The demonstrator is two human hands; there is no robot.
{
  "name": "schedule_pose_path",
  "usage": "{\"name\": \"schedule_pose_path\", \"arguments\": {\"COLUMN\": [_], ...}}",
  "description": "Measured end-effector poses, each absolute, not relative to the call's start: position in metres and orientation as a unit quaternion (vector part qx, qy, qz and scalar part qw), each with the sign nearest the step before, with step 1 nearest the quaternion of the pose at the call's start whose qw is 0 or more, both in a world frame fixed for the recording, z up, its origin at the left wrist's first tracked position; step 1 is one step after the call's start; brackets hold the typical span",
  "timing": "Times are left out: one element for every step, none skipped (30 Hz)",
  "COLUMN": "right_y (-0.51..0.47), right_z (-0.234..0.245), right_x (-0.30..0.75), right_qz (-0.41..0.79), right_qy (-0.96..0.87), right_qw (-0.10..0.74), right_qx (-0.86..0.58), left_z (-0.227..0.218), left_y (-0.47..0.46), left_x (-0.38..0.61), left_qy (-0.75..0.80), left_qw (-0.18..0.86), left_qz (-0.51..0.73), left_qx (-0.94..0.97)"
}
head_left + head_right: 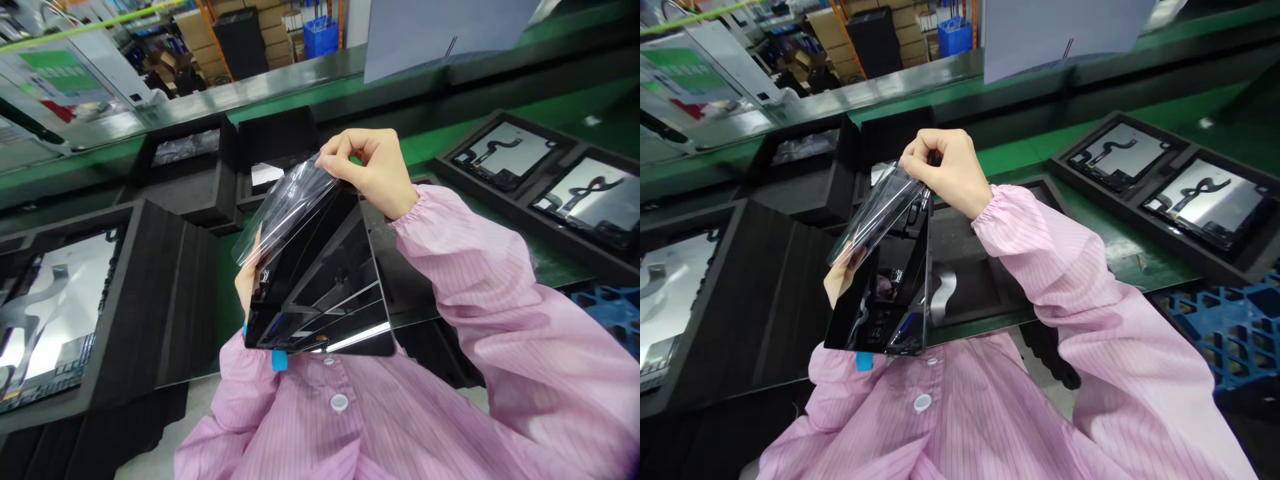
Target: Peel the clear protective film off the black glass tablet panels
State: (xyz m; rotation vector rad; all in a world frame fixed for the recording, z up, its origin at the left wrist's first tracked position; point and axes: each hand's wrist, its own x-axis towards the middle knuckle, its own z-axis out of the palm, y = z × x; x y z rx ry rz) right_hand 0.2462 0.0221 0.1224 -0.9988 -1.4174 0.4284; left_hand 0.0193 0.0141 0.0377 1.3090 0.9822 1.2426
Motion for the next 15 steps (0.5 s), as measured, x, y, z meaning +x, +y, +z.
{"name": "schedule_pose_path", "arguments": {"right_y": [0.022,0.022,0.022,0.023,0.024,0.025,0.027,0.029,0.031,0.032,0.034,0.036,0.037,0.037,0.038], "right_z": [0.122,0.122,0.122,0.121,0.12,0.119,0.118,0.116,0.114,0.112,0.11,0.108,0.107,0.106,0.106], "right_x": [0.246,0.246,0.247,0.248,0.249,0.25,0.253,0.255,0.258,0.261,0.264,0.266,0.268,0.27,0.271], "right_qz": [0.19,0.191,0.19,0.188,0.186,0.186,0.189,0.195,0.201,0.203,0.199,0.186,0.169,0.152,0.139], "right_qy": [-0.617,-0.617,-0.618,-0.618,-0.62,-0.621,-0.623,-0.626,-0.631,-0.637,-0.64,-0.64,-0.639,-0.635,-0.633], "right_qw": [0.63,0.635,0.638,0.64,0.639,0.638,0.636,0.633,0.63,0.629,0.633,0.643,0.653,0.661,0.666], "right_qx": [-0.431,-0.424,-0.418,-0.416,-0.416,-0.415,-0.414,-0.411,-0.405,-0.397,-0.387,-0.377,-0.37,-0.369,-0.368], "left_z": [0.037,0.037,0.037,0.038,0.039,0.041,0.044,0.048,0.052,0.057,0.062,0.067,0.071,0.074,0.077], "left_y": [0.012,0.01,0.008,0.007,0.007,0.006,0.005,0.004,0.003,0.002,0.0,-0.001,-0.003,-0.003,-0.004], "left_x": [0.022,0.023,0.025,0.027,0.028,0.03,0.032,0.034,0.036,0.038,0.04,0.043,0.045,0.047,0.049], "left_qy": [0.403,0.397,0.392,0.388,0.387,0.386,0.387,0.389,0.39,0.386,0.374,0.354,0.33,0.306,0.286], "left_qw": [0.504,0.493,0.485,0.481,0.478,0.477,0.476,0.474,0.474,0.484,0.503,0.529,0.556,0.578,0.59], "left_qz": [0.529,0.537,0.543,0.547,0.55,0.55,0.552,0.554,0.556,0.558,0.56,0.559,0.556,0.553,0.552], "left_qx": [0.551,0.557,0.562,0.564,0.566,0.566,0.564,0.563,0.56,0.553,0.542,0.531,0.522,0.516,0.516]}}
